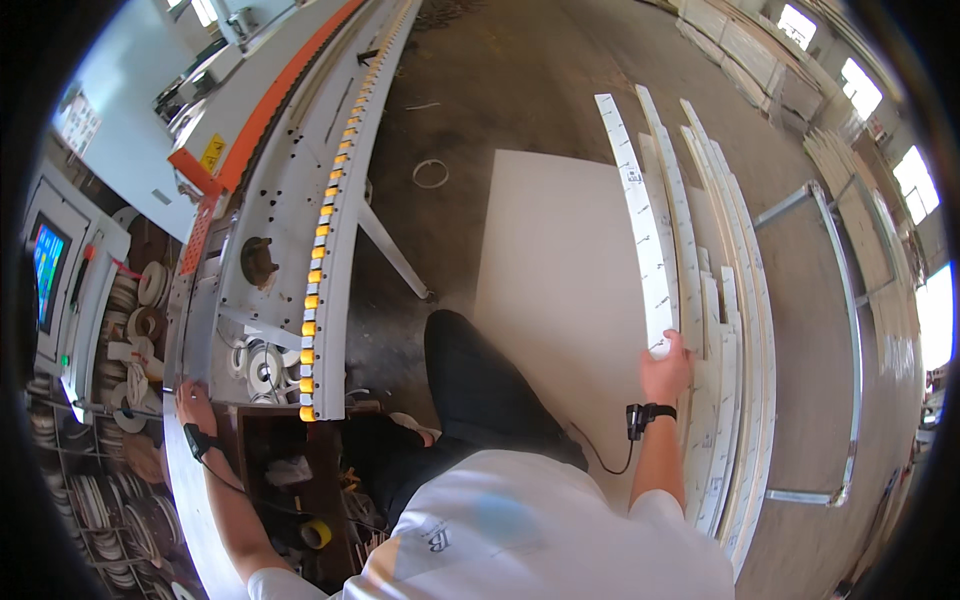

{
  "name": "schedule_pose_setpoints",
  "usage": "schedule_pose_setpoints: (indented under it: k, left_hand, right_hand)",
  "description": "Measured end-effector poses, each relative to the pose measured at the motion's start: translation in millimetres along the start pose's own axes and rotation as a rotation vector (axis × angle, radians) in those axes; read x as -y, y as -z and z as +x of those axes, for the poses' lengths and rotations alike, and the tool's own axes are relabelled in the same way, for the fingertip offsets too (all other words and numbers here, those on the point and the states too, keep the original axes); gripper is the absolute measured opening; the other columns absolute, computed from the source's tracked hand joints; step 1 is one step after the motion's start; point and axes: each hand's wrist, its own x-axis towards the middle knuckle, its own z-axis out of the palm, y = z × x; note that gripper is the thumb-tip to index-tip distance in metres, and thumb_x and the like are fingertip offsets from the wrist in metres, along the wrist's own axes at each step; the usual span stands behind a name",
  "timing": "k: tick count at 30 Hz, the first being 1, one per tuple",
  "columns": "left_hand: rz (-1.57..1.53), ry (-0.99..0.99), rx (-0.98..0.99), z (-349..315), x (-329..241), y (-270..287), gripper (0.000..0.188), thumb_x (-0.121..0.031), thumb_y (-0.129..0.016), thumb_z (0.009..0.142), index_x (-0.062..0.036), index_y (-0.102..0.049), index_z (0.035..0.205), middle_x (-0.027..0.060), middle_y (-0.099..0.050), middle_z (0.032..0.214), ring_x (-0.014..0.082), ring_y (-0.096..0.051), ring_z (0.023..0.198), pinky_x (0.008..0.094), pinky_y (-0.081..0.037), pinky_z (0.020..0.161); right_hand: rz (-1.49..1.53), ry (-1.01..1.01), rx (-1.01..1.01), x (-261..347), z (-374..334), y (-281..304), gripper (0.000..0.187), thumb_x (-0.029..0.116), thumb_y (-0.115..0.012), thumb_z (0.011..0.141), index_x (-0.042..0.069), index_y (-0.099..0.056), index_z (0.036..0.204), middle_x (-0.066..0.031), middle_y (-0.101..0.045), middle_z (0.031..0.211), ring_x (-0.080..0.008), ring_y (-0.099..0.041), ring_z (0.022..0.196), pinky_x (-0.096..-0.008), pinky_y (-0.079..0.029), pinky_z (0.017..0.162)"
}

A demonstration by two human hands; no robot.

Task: Operating an industrial edge-banding machine to apply decorative or protective strips to the edges of wooden boards.

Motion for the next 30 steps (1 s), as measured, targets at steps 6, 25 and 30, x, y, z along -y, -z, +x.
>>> schedule_pose_setpoints:
  k: [6, 25, 30]
  left_hand:
    - [0.020, -0.033, -0.115, -0.8, -3.7, 2.0, 0.022, -0.017, -0.062, 0.102, -0.0070, -0.071, 0.118, 0.0161, -0.074, 0.121, 0.0416, -0.065, 0.116, 0.0520, -0.051, 0.101]
    - [-0.246, -0.235, -0.332, -21.7, -121.1, 58.7, 0.036, -0.009, -0.073, 0.090, -0.0067, -0.071, 0.126, 0.0142, -0.072, 0.129, 0.0391, -0.065, 0.121, 0.0510, -0.052, 0.105]
    - [-0.437, -0.682, -0.410, -78.8, -290.5, 173.8, 0.042, -0.008, -0.082, 0.078, -0.0123, -0.074, 0.119, 0.0070, -0.074, 0.132, 0.0293, -0.067, 0.126, 0.0466, -0.053, 0.106]
  right_hand:
    - [-0.051, 0.222, -0.090, 51.4, 25.1, 76.5, 0.048, 0.010, -0.082, 0.078, 0.021, -0.067, 0.122, -0.0084, -0.073, 0.113, -0.0337, -0.066, 0.116, -0.0482, -0.057, 0.094]
    - [0.039, 1.019, -0.321, 71.6, 62.1, 245.6, 0.046, -0.012, -0.076, 0.074, 0.010, -0.059, 0.111, -0.0127, -0.069, 0.148, -0.0371, -0.059, 0.128, -0.0469, -0.046, 0.112]
    - [0.192, 1.197, -0.238, 110.1, 57.7, 230.1, 0.046, -0.011, -0.077, 0.074, 0.011, -0.057, 0.110, -0.0132, -0.069, 0.147, -0.0391, -0.059, 0.128, -0.0497, -0.046, 0.111]
